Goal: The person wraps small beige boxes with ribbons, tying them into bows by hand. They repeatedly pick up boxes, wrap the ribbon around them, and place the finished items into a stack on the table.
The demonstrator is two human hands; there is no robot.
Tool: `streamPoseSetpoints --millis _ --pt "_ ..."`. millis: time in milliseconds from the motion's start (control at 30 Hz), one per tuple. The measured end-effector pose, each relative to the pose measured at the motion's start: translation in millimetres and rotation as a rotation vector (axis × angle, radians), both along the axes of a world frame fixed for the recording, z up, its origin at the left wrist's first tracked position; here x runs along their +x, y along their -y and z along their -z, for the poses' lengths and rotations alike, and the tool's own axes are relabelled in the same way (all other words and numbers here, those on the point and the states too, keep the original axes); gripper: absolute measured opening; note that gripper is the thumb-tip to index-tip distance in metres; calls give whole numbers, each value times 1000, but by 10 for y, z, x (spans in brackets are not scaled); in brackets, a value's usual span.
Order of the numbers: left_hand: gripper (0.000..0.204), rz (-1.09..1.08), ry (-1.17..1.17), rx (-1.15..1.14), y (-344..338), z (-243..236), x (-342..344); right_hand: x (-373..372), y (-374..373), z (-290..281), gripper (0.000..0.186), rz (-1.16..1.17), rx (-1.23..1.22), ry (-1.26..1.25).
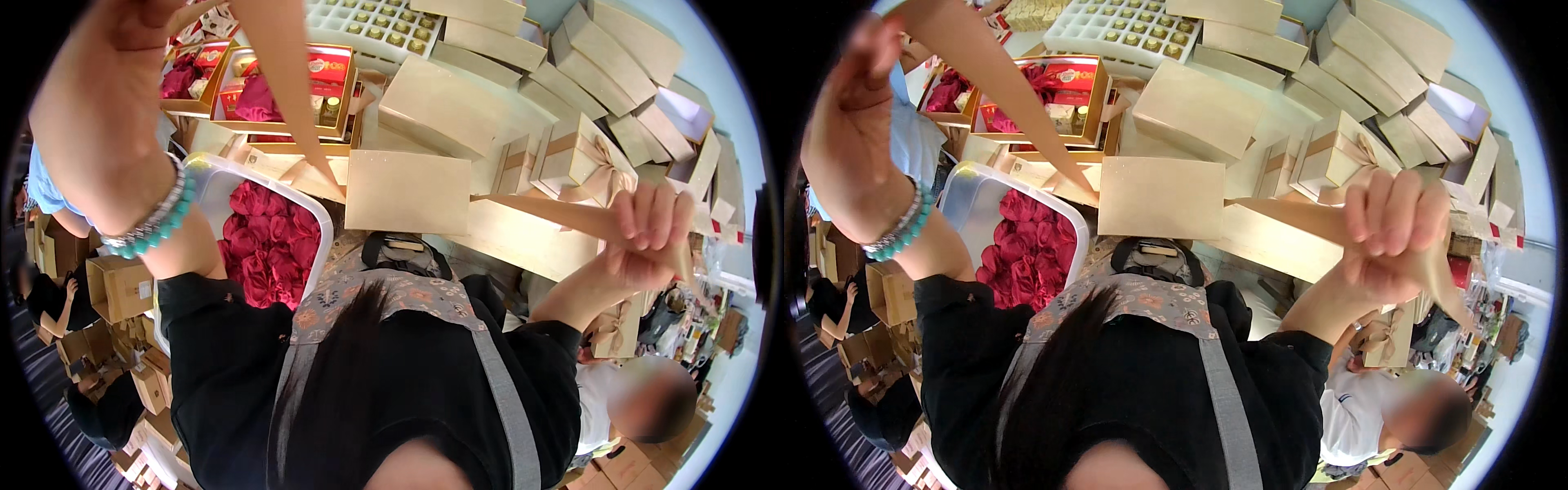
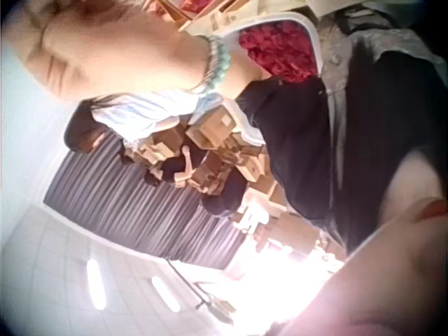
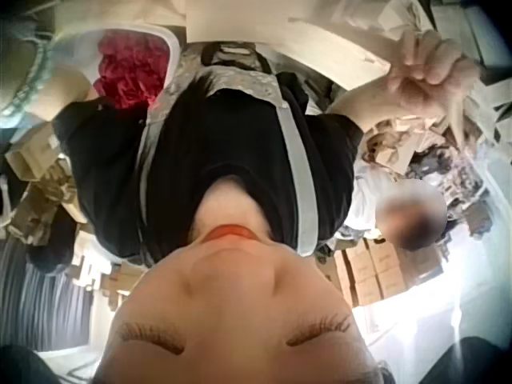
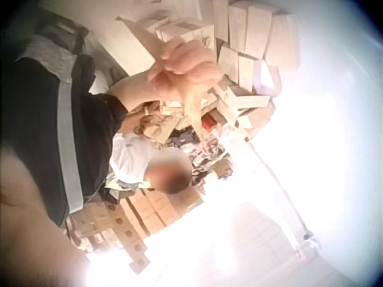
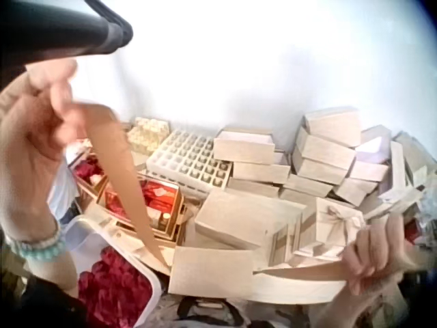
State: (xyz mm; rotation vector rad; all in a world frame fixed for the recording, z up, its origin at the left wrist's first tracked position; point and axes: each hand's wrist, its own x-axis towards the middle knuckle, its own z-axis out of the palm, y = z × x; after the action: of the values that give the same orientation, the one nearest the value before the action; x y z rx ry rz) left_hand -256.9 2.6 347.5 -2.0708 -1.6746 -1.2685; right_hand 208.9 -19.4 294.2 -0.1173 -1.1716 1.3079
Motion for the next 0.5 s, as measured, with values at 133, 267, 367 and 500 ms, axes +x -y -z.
streamPoseSetpoints --millis 133,267,367,500 --pt "33 -151 -355 32 147 -5 182 139 -201 -313 11 1063 205 397" --pt "38 -234 -600 72 287 -216 344 778 -305 -554 25 2162 58 1290" --pt "42 -257 -725 59 359 -342 387 1269 -144 -640 29 2204 -325 1872" --pt "30 -387 -811 -97 527 -285 -516 1870 53 -708 31 1614 -277 2111"
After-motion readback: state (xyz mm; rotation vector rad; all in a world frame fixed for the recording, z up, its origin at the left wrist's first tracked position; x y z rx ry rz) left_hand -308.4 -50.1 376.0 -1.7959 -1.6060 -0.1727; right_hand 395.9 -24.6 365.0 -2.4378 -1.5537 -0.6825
